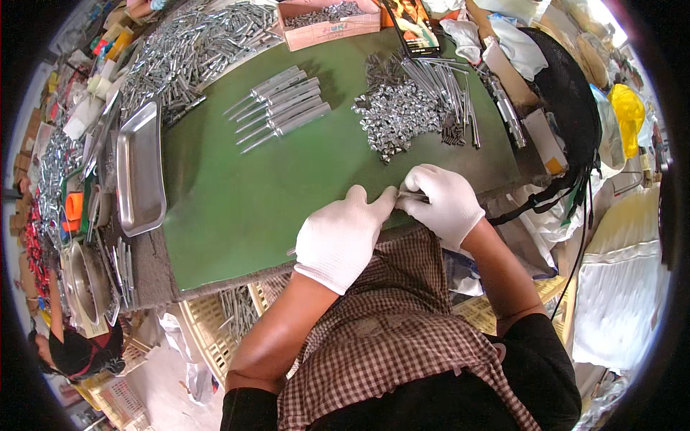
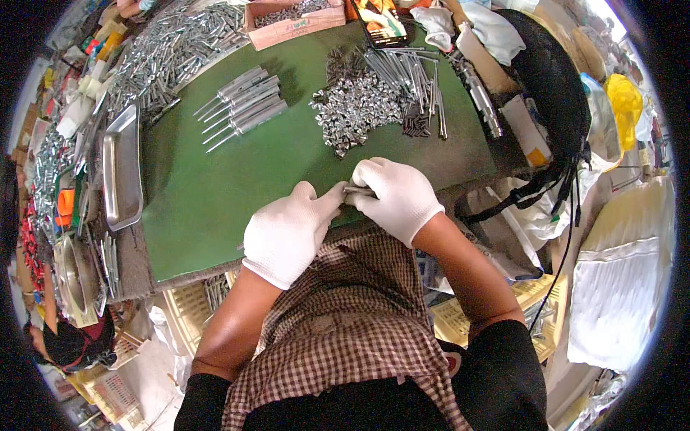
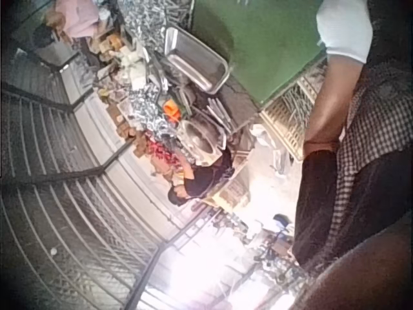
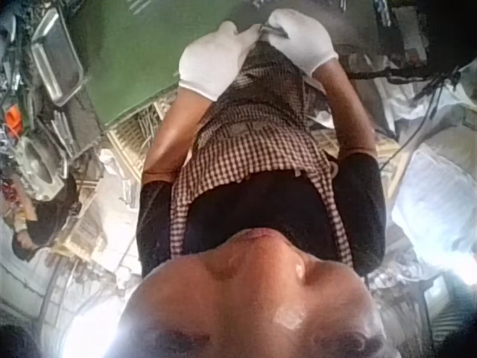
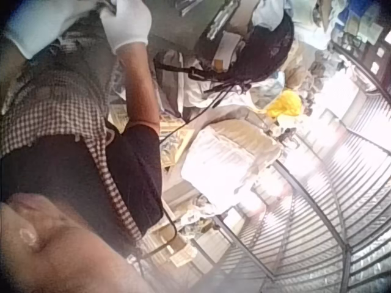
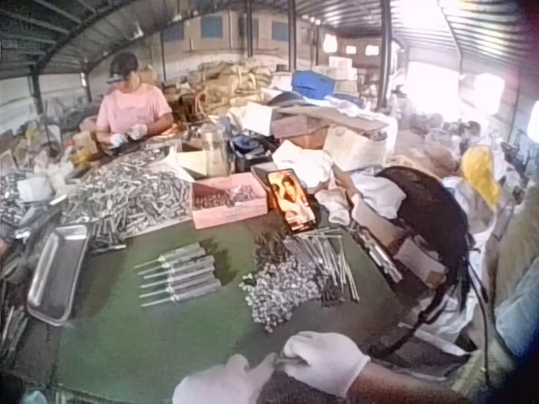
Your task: Assembling small metal hardware components on a workshop workbench.
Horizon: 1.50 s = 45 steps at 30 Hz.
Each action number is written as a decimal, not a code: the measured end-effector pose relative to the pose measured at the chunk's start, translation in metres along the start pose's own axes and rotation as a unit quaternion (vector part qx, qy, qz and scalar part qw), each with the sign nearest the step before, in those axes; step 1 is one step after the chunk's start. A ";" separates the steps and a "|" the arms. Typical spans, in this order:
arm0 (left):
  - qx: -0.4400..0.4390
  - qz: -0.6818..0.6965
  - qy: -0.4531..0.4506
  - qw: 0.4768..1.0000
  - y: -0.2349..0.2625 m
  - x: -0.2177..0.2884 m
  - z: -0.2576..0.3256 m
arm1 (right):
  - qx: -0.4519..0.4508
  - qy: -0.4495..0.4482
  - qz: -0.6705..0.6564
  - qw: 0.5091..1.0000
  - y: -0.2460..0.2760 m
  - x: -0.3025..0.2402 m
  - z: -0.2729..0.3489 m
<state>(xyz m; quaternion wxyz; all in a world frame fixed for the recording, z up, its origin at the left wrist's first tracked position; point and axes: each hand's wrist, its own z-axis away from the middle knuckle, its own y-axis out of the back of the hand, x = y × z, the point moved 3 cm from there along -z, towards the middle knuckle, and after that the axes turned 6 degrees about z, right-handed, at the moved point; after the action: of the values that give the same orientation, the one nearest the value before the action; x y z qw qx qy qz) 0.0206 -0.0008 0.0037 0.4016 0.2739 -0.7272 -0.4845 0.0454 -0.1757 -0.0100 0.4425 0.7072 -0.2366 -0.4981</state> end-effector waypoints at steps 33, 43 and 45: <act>-0.087 0.024 0.050 0.995 0.007 0.005 -0.011 | 0.185 -0.004 -0.791 0.583 -0.027 -0.008 -0.023; -0.064 -0.087 0.008 0.994 -0.003 0.018 -0.025 | 0.229 -0.042 -0.714 0.661 -0.026 -0.005 -0.020; -0.060 -0.085 0.015 0.994 -0.006 0.008 -0.017 | 0.213 -0.016 -0.732 0.647 -0.031 0.002 -0.024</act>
<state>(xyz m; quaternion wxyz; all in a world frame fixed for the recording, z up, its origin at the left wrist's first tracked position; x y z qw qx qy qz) 0.0309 -0.0181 0.0039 0.3854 0.3175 -0.6647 -0.5557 0.0651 -0.1525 -0.0351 -0.2325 0.7174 0.2508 -0.6070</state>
